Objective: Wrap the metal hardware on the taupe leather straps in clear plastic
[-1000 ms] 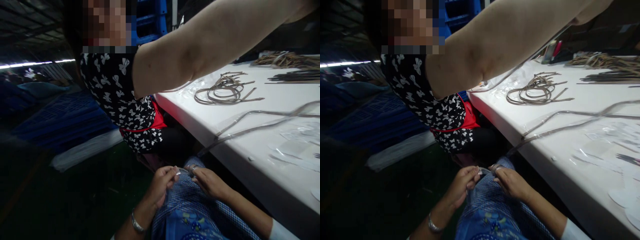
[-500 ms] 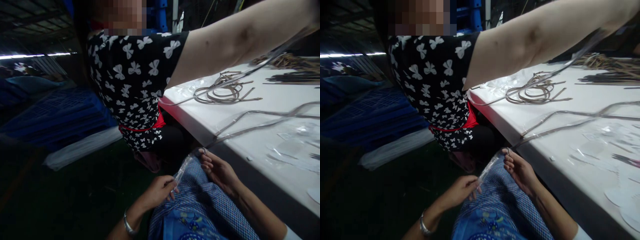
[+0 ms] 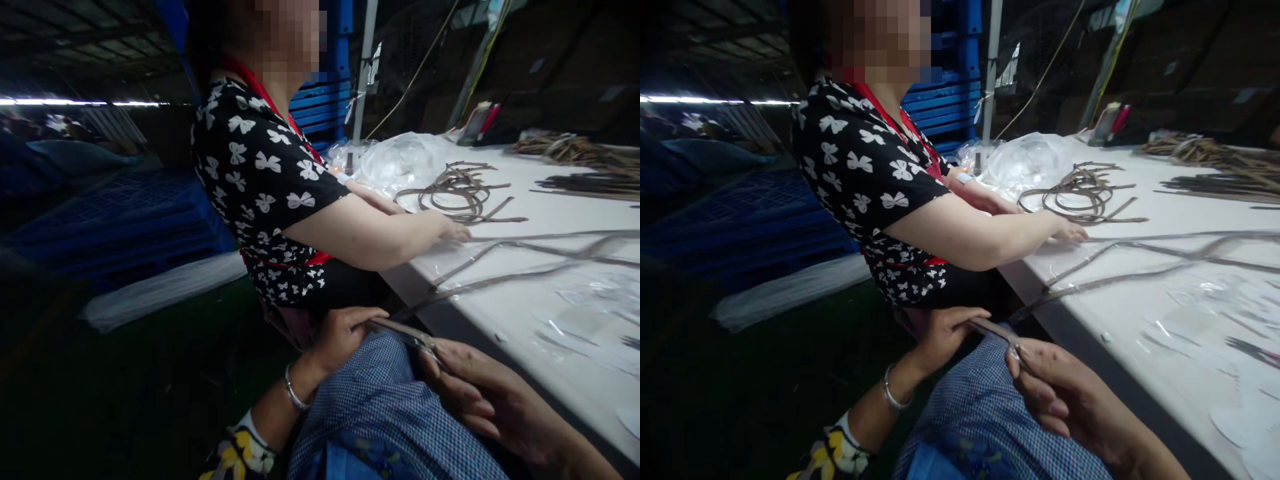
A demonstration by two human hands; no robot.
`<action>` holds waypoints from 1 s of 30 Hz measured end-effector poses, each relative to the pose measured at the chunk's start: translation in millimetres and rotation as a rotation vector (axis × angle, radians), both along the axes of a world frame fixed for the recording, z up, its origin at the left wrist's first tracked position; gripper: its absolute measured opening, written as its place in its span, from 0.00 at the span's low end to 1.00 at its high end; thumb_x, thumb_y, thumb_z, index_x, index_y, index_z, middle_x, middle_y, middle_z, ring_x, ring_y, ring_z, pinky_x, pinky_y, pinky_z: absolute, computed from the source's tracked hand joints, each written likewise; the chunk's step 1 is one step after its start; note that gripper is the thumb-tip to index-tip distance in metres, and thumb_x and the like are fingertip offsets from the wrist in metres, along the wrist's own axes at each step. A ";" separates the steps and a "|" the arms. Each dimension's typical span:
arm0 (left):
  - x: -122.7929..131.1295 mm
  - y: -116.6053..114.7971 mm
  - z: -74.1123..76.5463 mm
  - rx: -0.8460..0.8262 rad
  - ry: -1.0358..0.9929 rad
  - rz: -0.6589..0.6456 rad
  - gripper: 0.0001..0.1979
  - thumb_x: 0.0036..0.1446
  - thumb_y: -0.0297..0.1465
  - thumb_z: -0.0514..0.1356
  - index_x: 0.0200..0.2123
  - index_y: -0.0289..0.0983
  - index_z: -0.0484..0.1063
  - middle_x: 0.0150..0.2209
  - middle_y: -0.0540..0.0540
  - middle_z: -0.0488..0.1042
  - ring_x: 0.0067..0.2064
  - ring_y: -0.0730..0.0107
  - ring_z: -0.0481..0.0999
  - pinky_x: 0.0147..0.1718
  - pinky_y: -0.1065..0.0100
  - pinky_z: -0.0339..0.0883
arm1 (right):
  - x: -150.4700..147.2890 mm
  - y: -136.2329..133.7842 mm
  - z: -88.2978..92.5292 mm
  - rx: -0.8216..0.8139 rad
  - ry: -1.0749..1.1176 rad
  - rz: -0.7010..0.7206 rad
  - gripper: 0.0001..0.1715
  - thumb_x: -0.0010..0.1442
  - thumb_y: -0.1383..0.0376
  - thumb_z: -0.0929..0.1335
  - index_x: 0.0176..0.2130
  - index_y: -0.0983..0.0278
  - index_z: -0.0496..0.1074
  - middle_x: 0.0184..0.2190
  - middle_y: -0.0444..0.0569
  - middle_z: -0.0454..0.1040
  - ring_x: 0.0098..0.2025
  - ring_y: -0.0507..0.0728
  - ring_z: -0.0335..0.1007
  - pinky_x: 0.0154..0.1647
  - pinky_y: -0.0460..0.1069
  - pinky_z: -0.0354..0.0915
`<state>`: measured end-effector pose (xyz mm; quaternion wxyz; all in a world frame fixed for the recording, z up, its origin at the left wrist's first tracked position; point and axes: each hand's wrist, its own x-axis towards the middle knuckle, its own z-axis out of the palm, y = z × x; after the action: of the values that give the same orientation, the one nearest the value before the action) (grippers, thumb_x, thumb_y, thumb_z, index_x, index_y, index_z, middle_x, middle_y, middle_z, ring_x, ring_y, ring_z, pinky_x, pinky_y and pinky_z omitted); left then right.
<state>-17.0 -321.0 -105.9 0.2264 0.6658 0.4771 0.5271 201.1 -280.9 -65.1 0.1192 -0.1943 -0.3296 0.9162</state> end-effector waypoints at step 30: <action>33.4 -36.4 -2.7 -0.608 -0.687 0.049 0.15 0.58 0.39 0.63 0.30 0.30 0.76 0.23 0.49 0.73 0.19 0.82 0.63 0.20 0.77 0.54 | -21.2 29.1 -78.9 1.805 -0.238 -0.415 0.17 0.66 0.68 0.60 0.50 0.61 0.72 0.42 0.54 0.79 0.43 0.60 0.75 0.45 0.54 0.71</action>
<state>16.4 -357.4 -108.6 0.5439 0.3445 0.5230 0.5585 179.9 -251.8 -144.0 0.3519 -0.1758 -0.8854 0.2476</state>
